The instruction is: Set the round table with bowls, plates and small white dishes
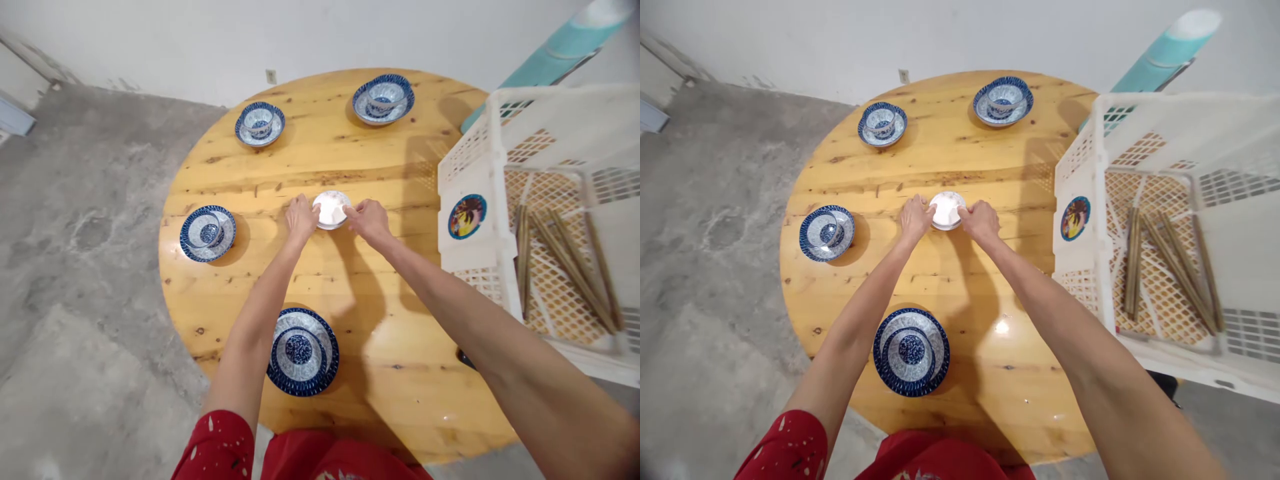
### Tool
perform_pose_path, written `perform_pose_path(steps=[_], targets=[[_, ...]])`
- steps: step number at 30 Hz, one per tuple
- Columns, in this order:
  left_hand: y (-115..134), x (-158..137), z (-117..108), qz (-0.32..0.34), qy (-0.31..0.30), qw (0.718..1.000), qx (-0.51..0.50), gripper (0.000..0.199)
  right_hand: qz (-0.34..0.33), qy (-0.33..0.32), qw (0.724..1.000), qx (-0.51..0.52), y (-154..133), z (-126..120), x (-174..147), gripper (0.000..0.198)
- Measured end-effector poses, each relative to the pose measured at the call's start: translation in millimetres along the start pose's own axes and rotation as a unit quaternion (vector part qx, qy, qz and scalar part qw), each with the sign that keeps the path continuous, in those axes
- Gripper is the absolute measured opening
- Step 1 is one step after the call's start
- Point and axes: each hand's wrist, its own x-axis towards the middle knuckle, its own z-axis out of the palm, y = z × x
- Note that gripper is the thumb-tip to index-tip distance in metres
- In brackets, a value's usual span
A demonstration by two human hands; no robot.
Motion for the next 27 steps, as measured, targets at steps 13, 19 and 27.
perform_pose_path(steps=[13,19,27], targets=[[3.0,-1.1,-3.2,0.004,-0.041,0.997,0.063,0.033,0.012,-0.037,0.991,0.128,7.1,16.5,4.7,0.02],[3.2,1.9,-5.3,0.016,-0.044,0.997,0.061,0.032,0.001,-0.039,0.99,0.133,8.7,18.0,8.9,0.02],[-11.5,0.3,1.1,-0.008,-0.091,0.995,-0.048,0.043,0.054,-0.068,0.985,0.15,8.7,14.4,2.8,0.024]])
